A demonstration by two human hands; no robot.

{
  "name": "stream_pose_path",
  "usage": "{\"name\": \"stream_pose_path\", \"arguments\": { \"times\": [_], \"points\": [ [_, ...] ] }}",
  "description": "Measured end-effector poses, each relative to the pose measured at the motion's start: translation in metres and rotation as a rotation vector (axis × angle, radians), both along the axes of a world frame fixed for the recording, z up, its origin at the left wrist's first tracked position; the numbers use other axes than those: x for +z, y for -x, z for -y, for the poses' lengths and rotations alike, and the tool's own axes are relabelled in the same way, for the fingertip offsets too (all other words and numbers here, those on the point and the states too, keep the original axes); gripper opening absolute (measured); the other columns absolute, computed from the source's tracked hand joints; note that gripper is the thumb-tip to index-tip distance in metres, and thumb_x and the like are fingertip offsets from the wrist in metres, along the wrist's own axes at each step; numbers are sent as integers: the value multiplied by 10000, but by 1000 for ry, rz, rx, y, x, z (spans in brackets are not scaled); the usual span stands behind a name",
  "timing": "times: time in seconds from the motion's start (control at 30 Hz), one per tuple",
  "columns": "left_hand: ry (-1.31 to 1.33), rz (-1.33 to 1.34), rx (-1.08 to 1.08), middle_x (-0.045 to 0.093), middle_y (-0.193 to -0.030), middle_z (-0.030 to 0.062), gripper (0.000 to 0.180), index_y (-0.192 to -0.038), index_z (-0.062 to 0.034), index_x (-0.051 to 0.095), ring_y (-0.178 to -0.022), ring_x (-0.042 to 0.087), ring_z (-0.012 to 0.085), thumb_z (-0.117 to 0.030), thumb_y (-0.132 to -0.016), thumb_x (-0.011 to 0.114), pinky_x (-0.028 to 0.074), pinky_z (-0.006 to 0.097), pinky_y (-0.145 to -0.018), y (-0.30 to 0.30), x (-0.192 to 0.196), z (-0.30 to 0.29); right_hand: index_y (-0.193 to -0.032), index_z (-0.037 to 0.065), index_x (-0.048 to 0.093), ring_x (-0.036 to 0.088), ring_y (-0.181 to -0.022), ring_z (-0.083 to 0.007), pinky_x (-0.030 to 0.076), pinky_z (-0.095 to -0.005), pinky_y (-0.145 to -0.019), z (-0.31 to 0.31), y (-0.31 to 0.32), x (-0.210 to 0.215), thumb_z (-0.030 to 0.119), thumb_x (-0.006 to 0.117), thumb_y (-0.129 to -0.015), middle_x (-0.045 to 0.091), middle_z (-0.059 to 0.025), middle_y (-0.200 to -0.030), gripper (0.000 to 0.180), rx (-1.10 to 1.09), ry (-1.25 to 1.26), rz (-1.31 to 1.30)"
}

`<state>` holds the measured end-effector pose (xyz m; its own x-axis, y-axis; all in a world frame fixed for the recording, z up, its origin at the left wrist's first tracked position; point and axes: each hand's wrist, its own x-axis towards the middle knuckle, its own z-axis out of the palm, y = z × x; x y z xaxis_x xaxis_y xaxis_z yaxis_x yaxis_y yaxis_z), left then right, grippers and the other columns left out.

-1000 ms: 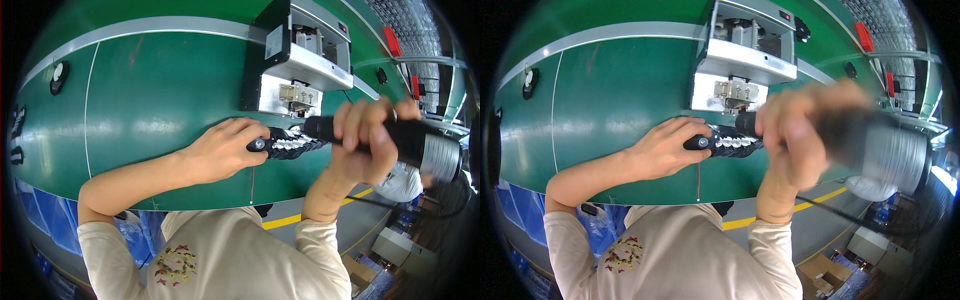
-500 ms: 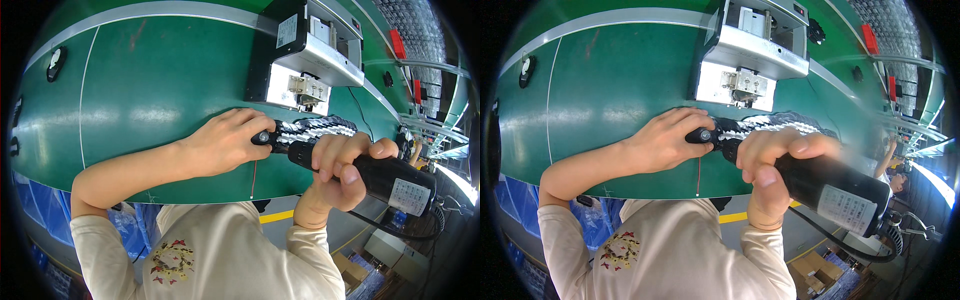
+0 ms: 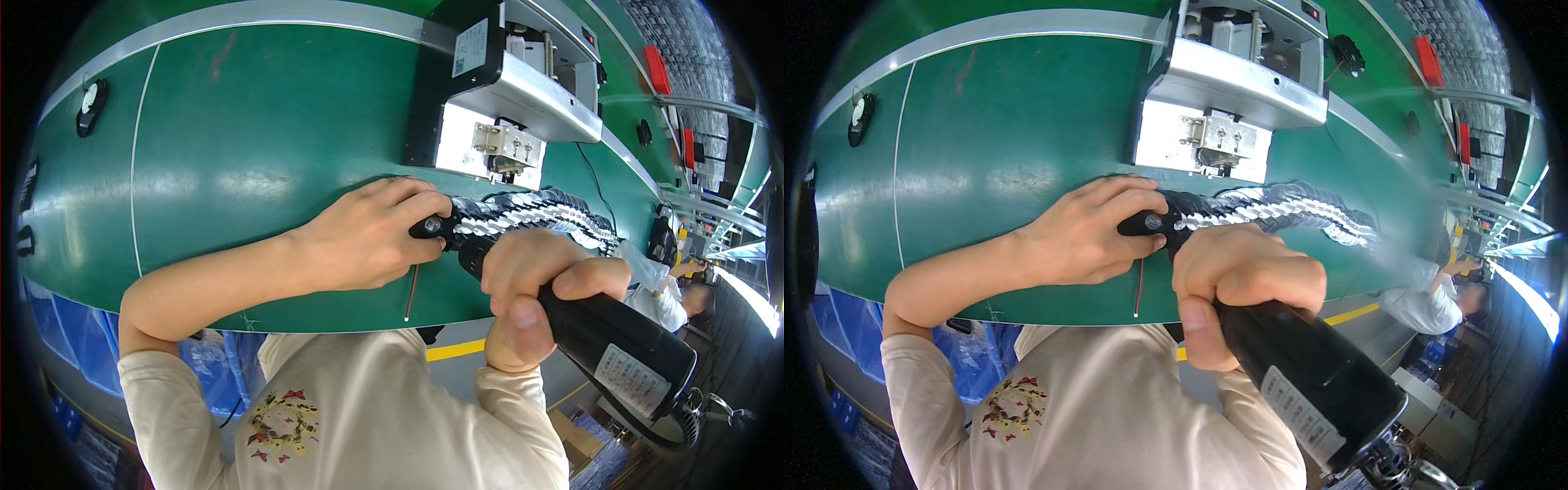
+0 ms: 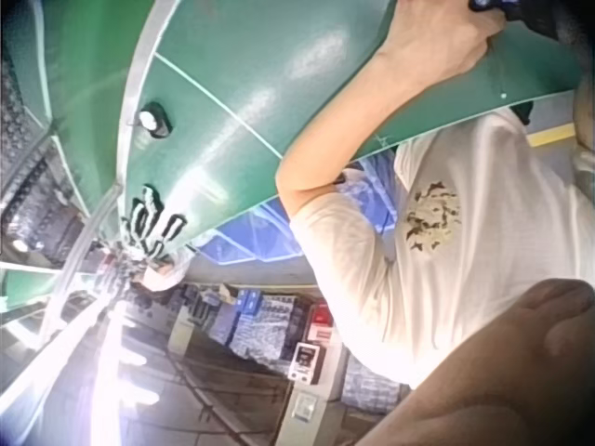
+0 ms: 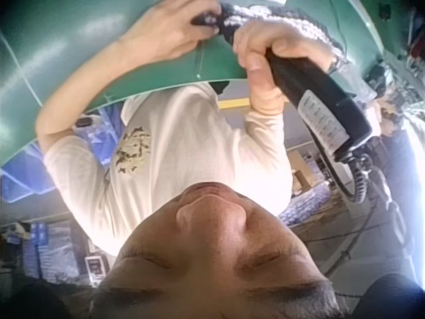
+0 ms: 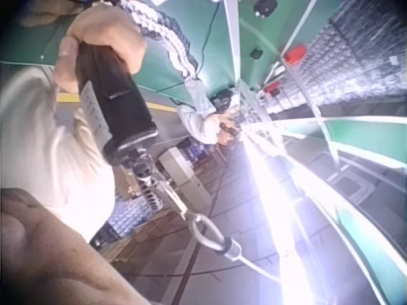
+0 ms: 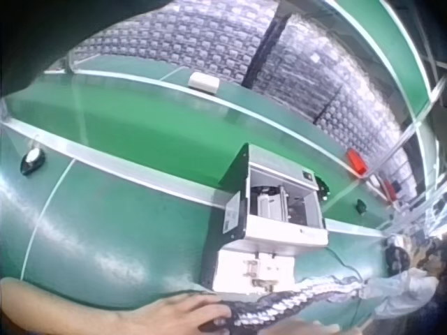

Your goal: Manually assemble and test electrical components on a production line using an electric screwdriver.

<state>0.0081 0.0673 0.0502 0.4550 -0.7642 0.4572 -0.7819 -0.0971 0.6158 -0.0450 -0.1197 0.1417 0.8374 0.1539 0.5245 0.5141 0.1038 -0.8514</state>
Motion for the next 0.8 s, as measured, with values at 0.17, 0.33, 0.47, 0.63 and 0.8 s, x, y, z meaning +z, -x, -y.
{"name": "stream_pose_path", "arguments": {
  "times": [0.17, 0.33, 0.47, 0.63, 0.8],
  "points": [
    [-41, -69, -36, 552, -1262, 122, 318, -1003, -131, 751, -1192, 552, 338, -83, -690, 774, 498, 451, -974, -3, 12, -1, -1081, 56, 437, 527, -563, -197, 490, -384, -549, -3, 4, -1, -102, 651, -775, 557, -90, -734, 405, -72, -114, -98],
    [-67, -81, 2, 541, -1344, 158, 322, -1000, -110, 741, -1154, 572, 365, -53, -685, 771, 489, 458, -965, -2, 16, 0, -1249, 85, 470, 510, -529, -135, 440, -317, -531, 30, -7, 22, 56, 640, -832, 473, -6, -694, 450, 88, -282, 68],
    [-93, -96, -1, 543, -1354, 186, 350, -990, -91, 716, -1145, 599, 385, -43, -654, 800, 513, 449, -955, -3, 30, -4, -1232, 85, 504, 497, -540, -108, 422, -279, -593, 63, 1, 51, 66, 609, -828, 460, 4, -707, 417, -71, -384, 207],
    [265, -140, -29, 555, -1294, 222, 430, -1004, -49, 670, -1168, 625, 401, -58, -635, 891, 572, 441, -935, -8, 38, -35, -1312, 88, 458, 487, -514, -132, 440, -295, -534, 92, 3, 44, 65, 633, -825, 486, -15, -701, 517, -115, -486, 240],
    [554, -421, -152, 534, -1296, 206, 588, -1115, -44, 641, -1175, 615, 429, -29, -608, 937, 559, 526, -957, -18, 54, -55, -1260, 78, 413, 490, -511, -136, 449, -298, -531, 91, 6, 34, 57, 651, -849, 487, -32, -722, 475, -155, -401, 232]
  ]
}}
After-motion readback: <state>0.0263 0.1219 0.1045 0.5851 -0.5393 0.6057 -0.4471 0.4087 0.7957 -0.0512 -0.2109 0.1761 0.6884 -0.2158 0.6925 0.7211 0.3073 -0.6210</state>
